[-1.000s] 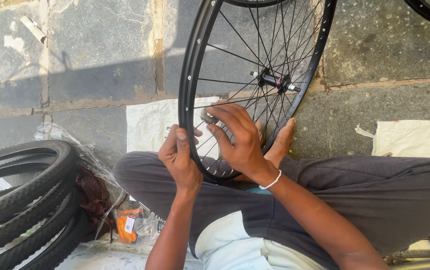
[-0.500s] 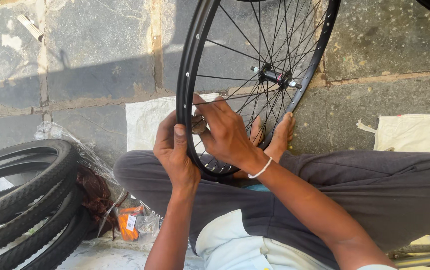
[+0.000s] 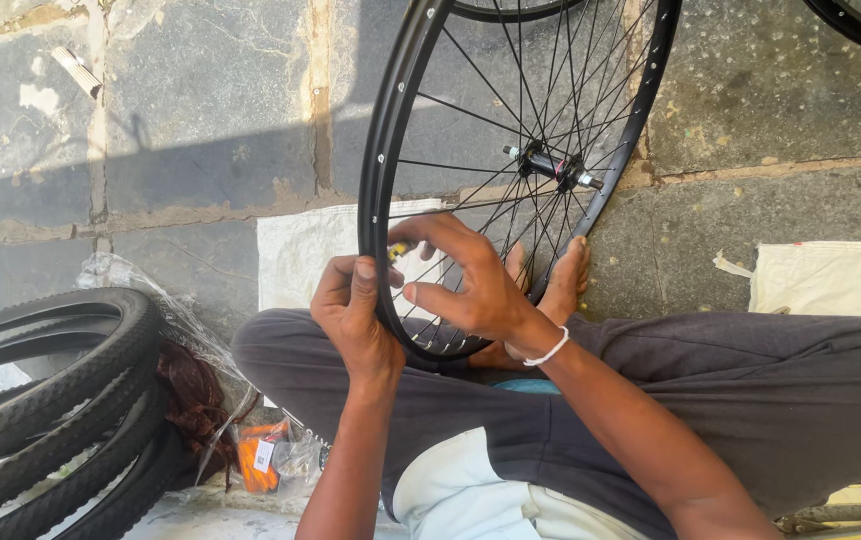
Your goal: The person sits on the floor and inserts metal components into the rim of a bicycle wheel by hand.
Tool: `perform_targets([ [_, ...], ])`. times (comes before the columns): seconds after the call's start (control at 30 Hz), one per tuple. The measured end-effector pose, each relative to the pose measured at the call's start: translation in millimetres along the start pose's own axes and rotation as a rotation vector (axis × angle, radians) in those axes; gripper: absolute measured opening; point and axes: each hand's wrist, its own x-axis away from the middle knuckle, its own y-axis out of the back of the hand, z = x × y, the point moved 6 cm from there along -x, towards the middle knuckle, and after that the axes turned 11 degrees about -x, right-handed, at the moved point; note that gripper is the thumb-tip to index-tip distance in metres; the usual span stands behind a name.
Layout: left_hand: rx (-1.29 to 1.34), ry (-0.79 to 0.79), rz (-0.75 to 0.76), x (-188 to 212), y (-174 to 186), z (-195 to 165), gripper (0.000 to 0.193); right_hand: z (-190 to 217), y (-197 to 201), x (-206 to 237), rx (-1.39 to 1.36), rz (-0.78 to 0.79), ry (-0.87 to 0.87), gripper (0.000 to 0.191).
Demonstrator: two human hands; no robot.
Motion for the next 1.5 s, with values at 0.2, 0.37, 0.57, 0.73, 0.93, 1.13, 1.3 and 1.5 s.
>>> perform_targets([
  [0.2, -0.165, -0.05, 0.029, -5.3, -16.2, -31.3, 0.039, 12.7, -2.0, 15.0, 0.295, -0.147, 0.242, 0.029],
  [0.37, -0.39, -0.049, 0.061, -32.5, -21.4, -45.9, 0.043, 13.4, 4.5, 23.8, 0.433, -0.344, 0.233, 0.028],
  [0.57, -0.31, -0.078, 0.062, -4.3, -4.5, -13.1, 0.044, 24.7, 20.0, 37.0, 0.634, -0.33, 0.117, 0.031],
  [0.73, 0.007, -0.008, 0.055, 25.5, 0.4, 23.4, 0.033, 2.0, 12.0, 30.8, 0.272, 0.054, -0.211, 0.046],
  [0.93, 0.063, 0.074, -0.03, 29.8, 9.8, 26.0, 0.03, 5.7, 13.5, 29.0, 0.054, 0.101, -0.131, 0.025],
  [1.13, 0.08, 0.105, 0.051, 22.9, 6.4, 27.5, 0.036, 3.0, 2.8, 20.3, 0.3, -0.06, -0.342, 0.041],
  [1.3, 0.064, 0.073, 0.011, 22.9, 8.5, 31.3, 0.04, 17.0, -0.3, 9.1, -0.235, 0.065, -0.154, 0.016],
  [1.5, 0.073, 0.108, 0.017, 19.9, 9.3, 36.5, 0.04, 2.0, 3.5, 15.7, 0.334, 0.051, -0.201, 0.061],
])
